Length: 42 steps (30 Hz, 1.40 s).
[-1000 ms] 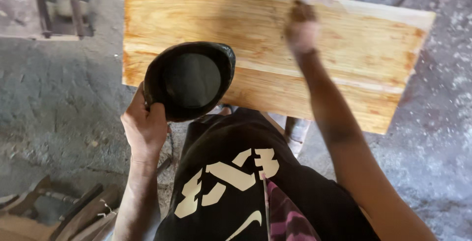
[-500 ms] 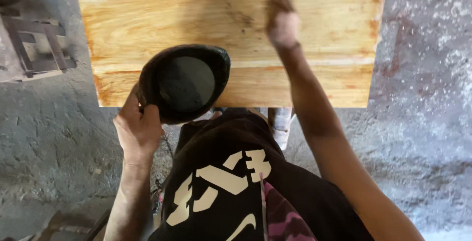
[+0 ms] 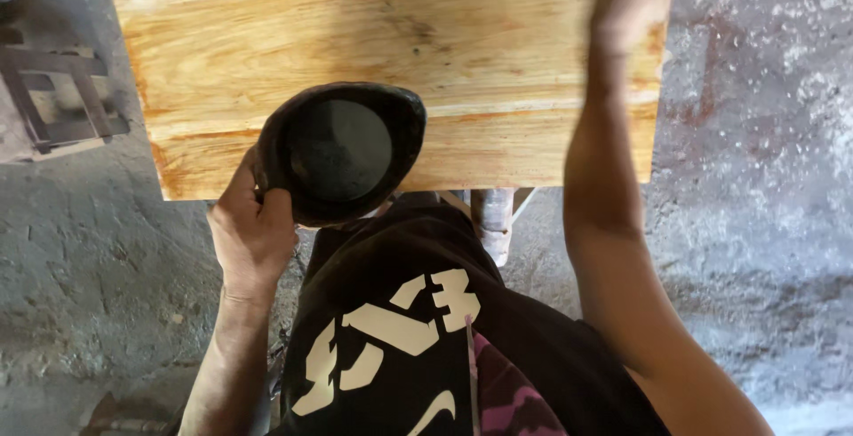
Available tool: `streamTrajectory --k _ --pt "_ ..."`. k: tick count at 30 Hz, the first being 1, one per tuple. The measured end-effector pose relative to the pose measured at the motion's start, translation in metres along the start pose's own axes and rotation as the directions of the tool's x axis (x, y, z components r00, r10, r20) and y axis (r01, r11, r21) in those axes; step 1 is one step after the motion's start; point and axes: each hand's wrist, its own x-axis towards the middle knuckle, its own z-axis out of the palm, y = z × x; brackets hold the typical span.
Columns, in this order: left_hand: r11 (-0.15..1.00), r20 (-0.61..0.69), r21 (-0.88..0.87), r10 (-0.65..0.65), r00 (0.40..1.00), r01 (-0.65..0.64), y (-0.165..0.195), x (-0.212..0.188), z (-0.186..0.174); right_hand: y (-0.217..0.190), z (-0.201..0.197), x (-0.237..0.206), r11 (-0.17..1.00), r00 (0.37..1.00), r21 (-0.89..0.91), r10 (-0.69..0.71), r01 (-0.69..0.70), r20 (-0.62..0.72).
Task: The person holds a bowl of dark wood stain in one hand and uses a brush to apply the stain across the surface of a wooden board resting on a stand, reloading the brush from the bowl repeatedly. They then lift and reposition the board and rub it with sanding blocks.
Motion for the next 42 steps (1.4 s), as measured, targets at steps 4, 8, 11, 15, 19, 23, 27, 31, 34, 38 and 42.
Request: streamTrajectory --k 4,8,11,15,19,23,27,31,34,38,42 --pt "0.998 -0.004 0.039 -0.055 0.998 0.055 0.006 0.004 0.006 -0.032 0.008 -0.023 0.922 0.970 0.302 -0.236 0.241 -0.054" --pt "0.999 -0.010 0.011 0.039 0.999 -0.039 0.010 0.002 0.005 0.039 -0.007 0.005 0.995 0.997 0.090 -0.058 0.052 0.059" --pt "0.998 -0.018 -0.019 0.061 0.998 -0.061 0.008 -0.001 0.004 0.079 -0.021 0.023 0.995 0.996 0.051 0.087 -0.085 -0.036" --pt "0.999 -0.006 0.034 0.011 1.000 -0.011 0.003 0.000 0.007 0.064 -0.023 0.007 0.996 0.991 -0.022 -0.085 0.084 -0.104" --pt "1.000 0.014 0.011 0.001 1.000 -0.001 0.002 0.001 0.012 0.034 -0.017 -0.016 0.935 0.974 0.272 -0.217 0.226 -0.064" --pt "1.000 0.012 0.017 -0.021 1.000 0.021 0.005 0.000 0.012 0.040 -0.016 -0.007 0.894 0.890 0.024 0.443 -0.448 0.110" --pt "1.000 0.004 -0.002 0.029 1.000 -0.029 0.006 0.001 0.013 0.000 0.000 -0.015 0.999 0.997 0.013 -0.045 0.044 0.070" --pt "1.000 0.015 -0.003 -0.005 1.000 0.005 0.007 0.001 0.015 -0.088 0.027 -0.033 0.937 0.951 0.168 -0.308 0.306 -0.015" --pt "0.999 0.010 0.027 -0.021 1.000 0.021 0.010 0.000 0.015 -0.137 0.041 -0.028 0.885 0.944 0.375 -0.323 0.275 0.072" --pt "0.999 -0.024 -0.019 -0.027 0.999 0.027 0.010 -0.001 0.009 -0.132 0.053 -0.010 0.689 0.973 0.719 -0.091 -0.094 0.214" --pt "0.992 -0.015 0.008 -0.124 0.992 0.125 0.001 -0.006 -0.001 -0.033 0.034 0.010 0.963 0.990 0.252 0.064 -0.095 0.125"
